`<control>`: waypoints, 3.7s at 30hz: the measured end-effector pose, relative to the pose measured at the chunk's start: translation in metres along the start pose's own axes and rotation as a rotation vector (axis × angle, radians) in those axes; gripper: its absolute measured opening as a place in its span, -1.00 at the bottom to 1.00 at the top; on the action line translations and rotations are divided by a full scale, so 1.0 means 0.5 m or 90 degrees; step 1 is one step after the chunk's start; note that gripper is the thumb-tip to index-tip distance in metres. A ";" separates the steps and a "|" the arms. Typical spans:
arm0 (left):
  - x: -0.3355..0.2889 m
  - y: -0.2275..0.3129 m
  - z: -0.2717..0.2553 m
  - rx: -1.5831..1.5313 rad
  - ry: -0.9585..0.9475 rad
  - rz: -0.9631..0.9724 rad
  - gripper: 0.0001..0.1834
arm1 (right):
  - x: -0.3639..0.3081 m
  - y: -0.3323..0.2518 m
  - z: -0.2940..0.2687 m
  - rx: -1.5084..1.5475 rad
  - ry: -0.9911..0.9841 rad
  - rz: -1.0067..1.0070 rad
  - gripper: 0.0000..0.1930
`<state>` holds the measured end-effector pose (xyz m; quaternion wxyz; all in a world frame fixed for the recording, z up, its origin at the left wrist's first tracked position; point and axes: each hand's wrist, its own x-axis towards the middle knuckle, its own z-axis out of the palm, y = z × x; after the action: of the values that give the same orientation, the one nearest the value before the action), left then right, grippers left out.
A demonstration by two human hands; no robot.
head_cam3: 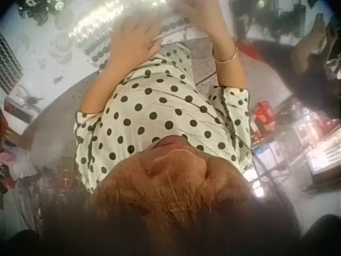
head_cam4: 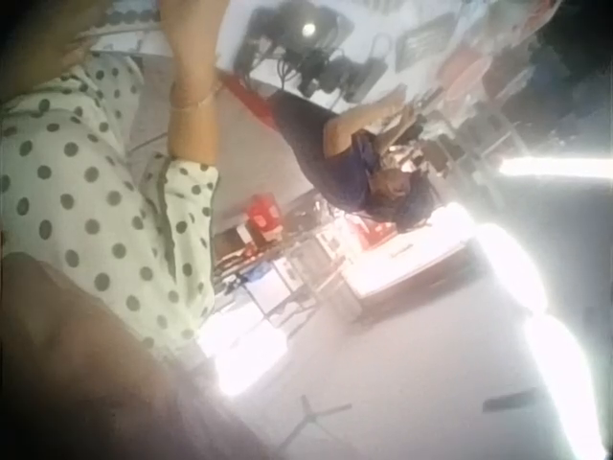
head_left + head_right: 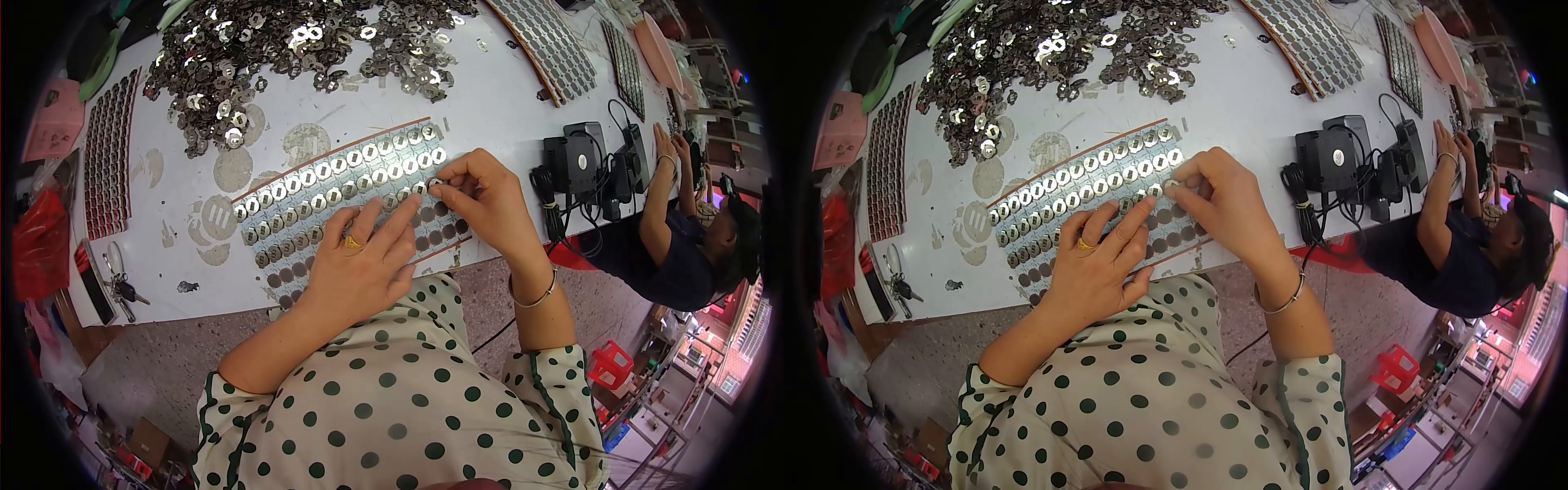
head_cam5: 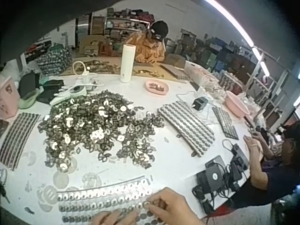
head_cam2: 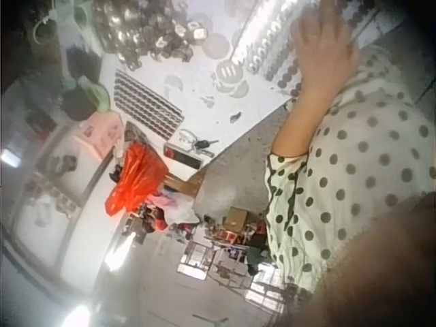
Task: The person assembles small circular metal caps onto a component strip by hand.
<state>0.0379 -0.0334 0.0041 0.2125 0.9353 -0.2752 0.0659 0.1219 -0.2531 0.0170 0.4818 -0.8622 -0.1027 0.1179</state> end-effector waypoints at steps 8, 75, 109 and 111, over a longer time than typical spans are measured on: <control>-0.004 0.003 0.003 0.007 0.008 -0.007 -0.70 | 0.010 -0.014 -0.007 -0.074 -0.059 -0.073 -0.87; -0.017 -0.018 -0.022 -0.073 -0.032 -0.014 -0.40 | 0.019 -0.014 -0.039 0.034 -0.059 0.089 -0.86; -0.012 -0.017 -0.013 -0.054 -0.026 0.008 -0.43 | 0.148 0.083 -0.039 -0.578 0.418 0.004 -0.40; -0.007 -0.015 -0.015 -0.055 -0.026 0.014 -0.43 | 0.171 0.100 -0.044 -0.603 0.440 0.035 -0.38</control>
<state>0.0389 -0.0225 0.0071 0.2459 0.9235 -0.2920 0.0372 0.2131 -0.2718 -0.0237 0.0466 -0.9743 0.0416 -0.2165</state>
